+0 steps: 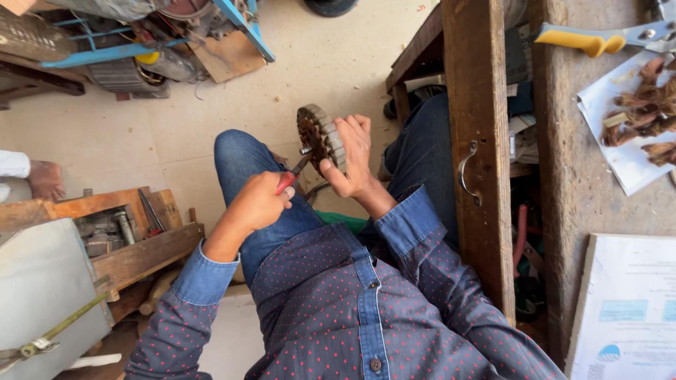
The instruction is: The person uses pliers to pull copper wire coils out of the slots of a motor stator. They rotate the stator to access different slots and continue removing the windings throughout the clip.
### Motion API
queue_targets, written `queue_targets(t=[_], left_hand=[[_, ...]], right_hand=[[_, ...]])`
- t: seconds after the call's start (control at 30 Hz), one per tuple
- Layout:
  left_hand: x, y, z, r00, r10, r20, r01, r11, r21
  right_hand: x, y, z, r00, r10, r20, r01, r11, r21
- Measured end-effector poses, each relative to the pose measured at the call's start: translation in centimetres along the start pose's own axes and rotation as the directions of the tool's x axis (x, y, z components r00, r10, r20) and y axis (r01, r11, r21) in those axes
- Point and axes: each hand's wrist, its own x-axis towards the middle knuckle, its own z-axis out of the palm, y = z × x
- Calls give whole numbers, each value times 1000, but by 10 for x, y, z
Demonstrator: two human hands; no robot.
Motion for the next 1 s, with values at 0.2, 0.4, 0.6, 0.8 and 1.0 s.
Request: queue_targets(t=[0.2, 0.4, 0.6, 0.8, 1.0], left_hand=[[0, -8, 16, 996, 84, 10, -69, 878, -474], [-3, -9, 21, 972, 230, -57, -226, 830, -510], [-8, -3, 3, 996, 90, -28, -88, 994, 63], [-5, 1, 8, 994, 105, -39, -111, 963, -246], [-5, 1, 20, 958, 265, -112, -287, 851, -441]], right_hand=[[-9, 1, 10, 963, 263, -59, -216, 883, 417], [-14, 0, 16, 925, 380, -7, -285, 706, 648], [-3, 0, 2, 994, 112, 16, -113, 984, 136], [-1, 2, 1, 989, 144, -5, -142, 980, 141], [-17, 4, 16, 927, 374, -10, -239, 614, 752]])
